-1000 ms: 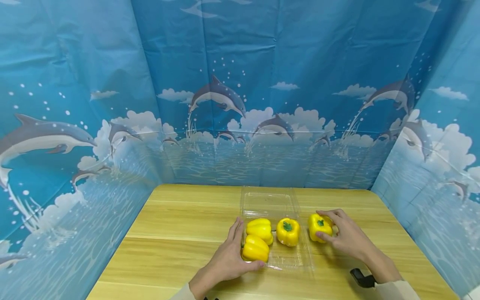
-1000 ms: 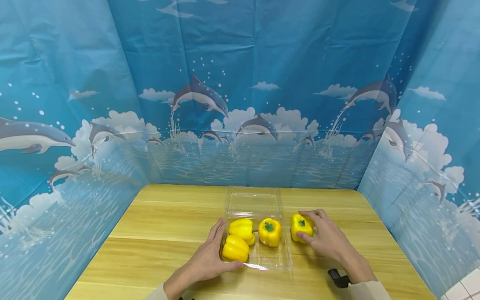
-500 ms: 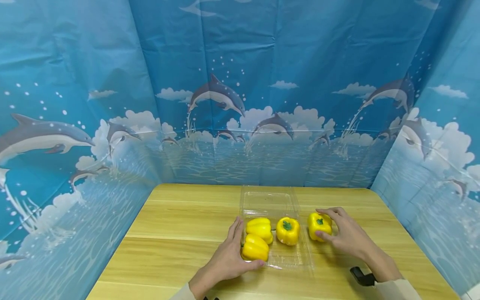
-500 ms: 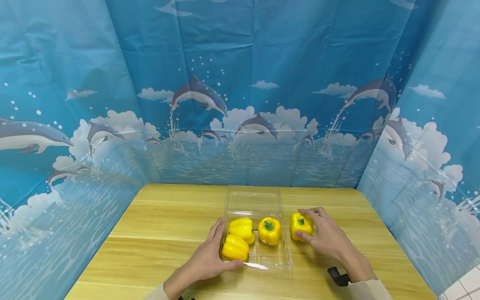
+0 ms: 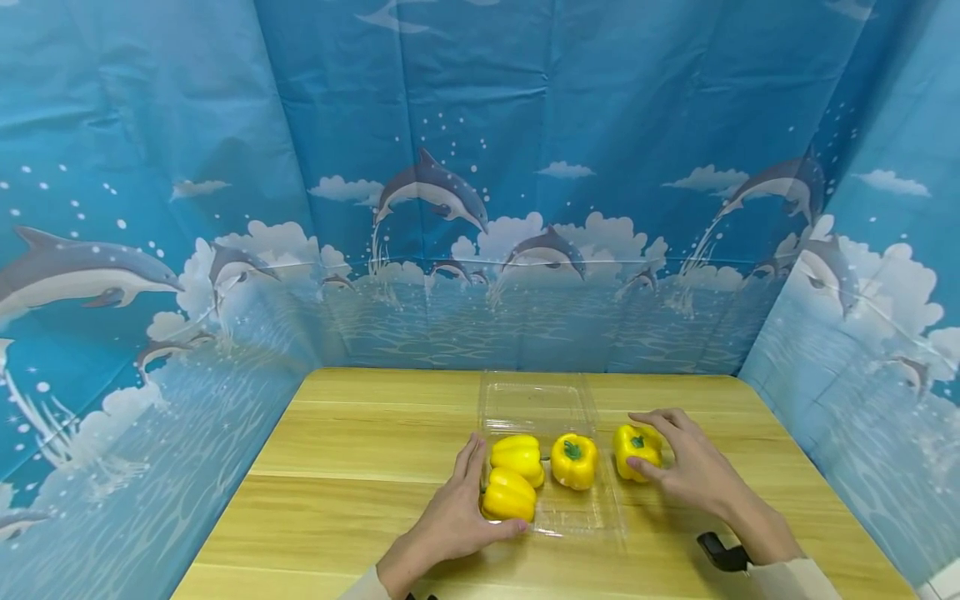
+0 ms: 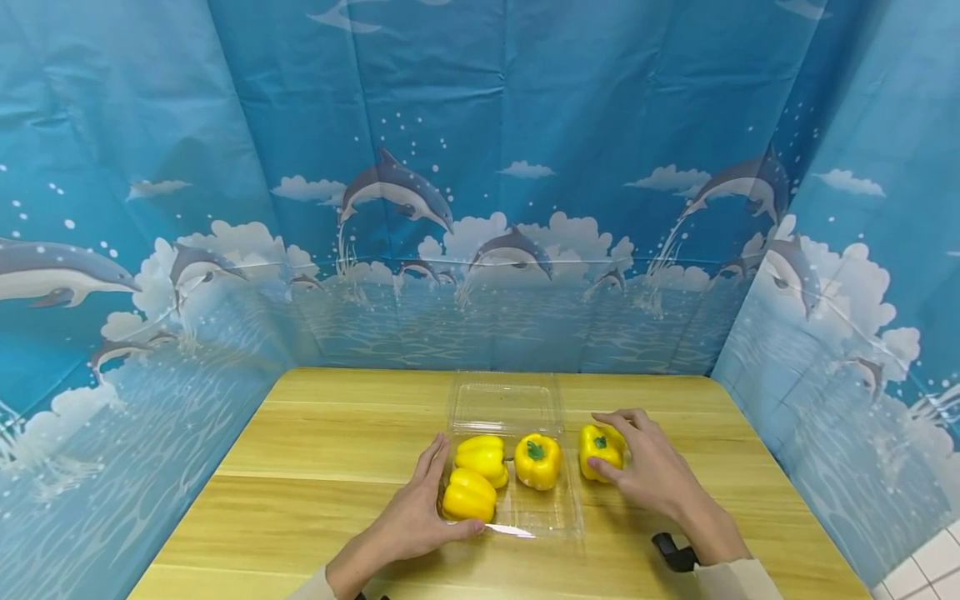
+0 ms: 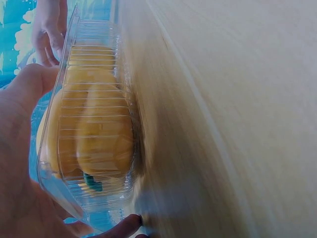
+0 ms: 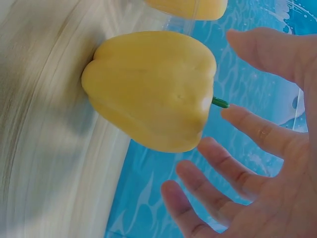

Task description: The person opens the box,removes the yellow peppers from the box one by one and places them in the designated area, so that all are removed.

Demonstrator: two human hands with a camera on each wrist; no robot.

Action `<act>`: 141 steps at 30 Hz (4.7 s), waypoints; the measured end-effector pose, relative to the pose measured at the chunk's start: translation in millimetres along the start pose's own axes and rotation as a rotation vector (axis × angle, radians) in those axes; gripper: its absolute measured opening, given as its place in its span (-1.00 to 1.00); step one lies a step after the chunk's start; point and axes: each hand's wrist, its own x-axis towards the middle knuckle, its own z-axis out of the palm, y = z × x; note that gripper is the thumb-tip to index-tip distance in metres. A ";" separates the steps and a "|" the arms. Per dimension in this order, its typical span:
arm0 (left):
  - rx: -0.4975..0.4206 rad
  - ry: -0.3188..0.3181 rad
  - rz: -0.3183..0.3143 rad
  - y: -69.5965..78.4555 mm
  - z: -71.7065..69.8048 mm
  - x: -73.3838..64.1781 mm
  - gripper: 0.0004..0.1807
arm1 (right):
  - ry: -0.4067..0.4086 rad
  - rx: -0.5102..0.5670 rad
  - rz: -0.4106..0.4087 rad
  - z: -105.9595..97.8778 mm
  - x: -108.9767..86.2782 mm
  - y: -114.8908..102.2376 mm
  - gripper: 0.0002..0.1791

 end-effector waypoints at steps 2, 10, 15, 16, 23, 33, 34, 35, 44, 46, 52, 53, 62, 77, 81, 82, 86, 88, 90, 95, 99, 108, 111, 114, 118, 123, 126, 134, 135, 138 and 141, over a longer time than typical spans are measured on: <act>-0.002 0.001 -0.001 -0.2 0.2 -0.2 0.55 | 0.006 -0.001 -0.005 -0.8 -0.1 -2.2 -0.20; -0.007 0.004 -0.005 -0.5 1.4 -1.1 0.55 | 0.034 -0.010 -0.034 -3.9 0.1 -10.4 -0.20; -0.002 0.006 -0.007 -2.8 2.8 1.0 0.56 | 0.051 -0.018 -0.059 -5.3 1.7 -15.2 -0.20; -0.001 0.006 -0.007 -3.3 2.9 1.7 0.56 | 0.051 -0.021 -0.061 -5.7 2.0 -16.2 -0.20; -0.002 0.009 -0.002 -1.9 0.7 2.2 0.56 | 0.066 -0.038 -0.097 -8.1 3.7 -25.3 -0.17; -0.008 0.012 0.003 -0.1 0.7 0.5 0.55 | 0.082 -0.089 -0.143 -9.7 4.6 -37.1 -0.11; -0.008 0.013 0.003 -0.5 0.8 0.8 0.55 | 0.081 -0.093 -0.148 -9.4 5.1 -38.2 -0.11; -0.007 0.012 0.001 -0.7 0.8 0.9 0.55 | 0.080 -0.097 -0.151 -9.1 5.4 -39.2 -0.10; -0.009 0.008 -0.002 -3.9 1.7 1.4 0.56 | 0.053 -0.105 -0.169 -4.4 5.9 -48.1 -0.06; -0.008 0.008 -0.004 -3.4 1.3 1.2 0.56 | 0.046 -0.102 -0.171 -3.4 6.2 -50.4 -0.05; -0.002 0.010 0.000 -1.0 0.4 -0.1 0.56 | 0.031 -0.109 -0.186 -0.6 8.0 -58.1 0.01; -0.002 0.009 0.000 -0.7 0.4 -0.2 0.56 | 0.027 -0.109 -0.189 -0.1 8.4 -59.3 0.02; -0.012 0.005 0.005 0.1 0.2 -0.3 0.55 | -0.005 -0.076 -0.193 7.0 12.2 -67.6 0.05; -0.001 0.009 0.007 2.5 -1.3 -2.5 0.55 | -0.056 -0.040 -0.198 22.4 15.5 -77.5 0.03; 0.000 0.012 0.011 2.3 -1.0 -2.8 0.55 | -0.062 -0.042 -0.192 25.1 17.0 -78.6 0.04; 0.000 0.012 0.012 2.1 -0.9 -2.9 0.55 | -0.063 -0.041 -0.191 25.6 17.5 -78.7 0.04; 0.002 0.011 0.015 1.3 -0.1 -2.8 0.55 | -0.078 -0.043 -0.176 28.1 18.5 -79.8 0.05; 0.003 0.011 0.016 0.9 0.3 -2.7 0.54 | -0.086 -0.041 -0.171 29.5 18.9 -80.3 0.04; 0.004 0.011 0.017 0.7 0.6 -2.8 0.54 | -0.095 -0.045 -0.168 30.8 19.2 -80.8 0.04; 0.005 0.016 0.019 0.7 0.9 -2.8 0.54 | -0.115 -0.058 -0.157 33.6 20.3 -81.6 0.04; 0.006 0.018 0.020 0.8 1.2 -3.0 0.54 | -0.129 -0.070 -0.143 35.6 21.4 -82.1 0.04; 0.003 0.011 0.017 1.4 0.7 -3.6 0.54 | -0.160 -0.093 -0.133 39.4 24.7 -84.0 -0.02; 0.000 0.010 0.016 1.2 0.4 -3.5 0.53 | -0.162 -0.096 -0.125 41.4 25.3 -84.5 -0.08; -0.001 0.010 0.018 0.9 0.3 -3.3 0.53 | -0.160 -0.106 -0.115 43.0 25.9 -85.4 -0.17; -0.005 0.007 0.018 0.2 0.4 -2.8 0.53 | -0.162 -0.100 -0.101 43.3 26.4 -87.1 -0.27; -0.004 0.006 0.018 -0.3 -0.1 -1.8 0.53 | -0.167 -0.075 -0.088 42.3 25.9 -88.4 -0.32; -0.002 0.007 0.019 -0.4 -0.3 -1.6 0.53 | -0.167 -0.067 -0.088 42.0 25.3 -88.7 -0.33; 0.002 0.018 0.025 0.1 1.3 -3.1 0.54 | -0.158 -0.065 -0.089 42.4 24.1 -88.1 -0.33; 0.001 0.017 0.024 0.6 1.1 -3.4 0.54 | -0.158 -0.065 -0.088 42.6 23.9 -87.9 -0.33; -0.007 0.015 0.026 1.0 1.6 -3.4 0.53 | -0.157 -0.062 -0.082 42.5 22.2 -86.9 -0.32; -0.012 0.011 0.023 0.7 1.7 -3.1 0.52 | -0.151 -0.059 -0.078 42.1 20.7 -86.5 -0.32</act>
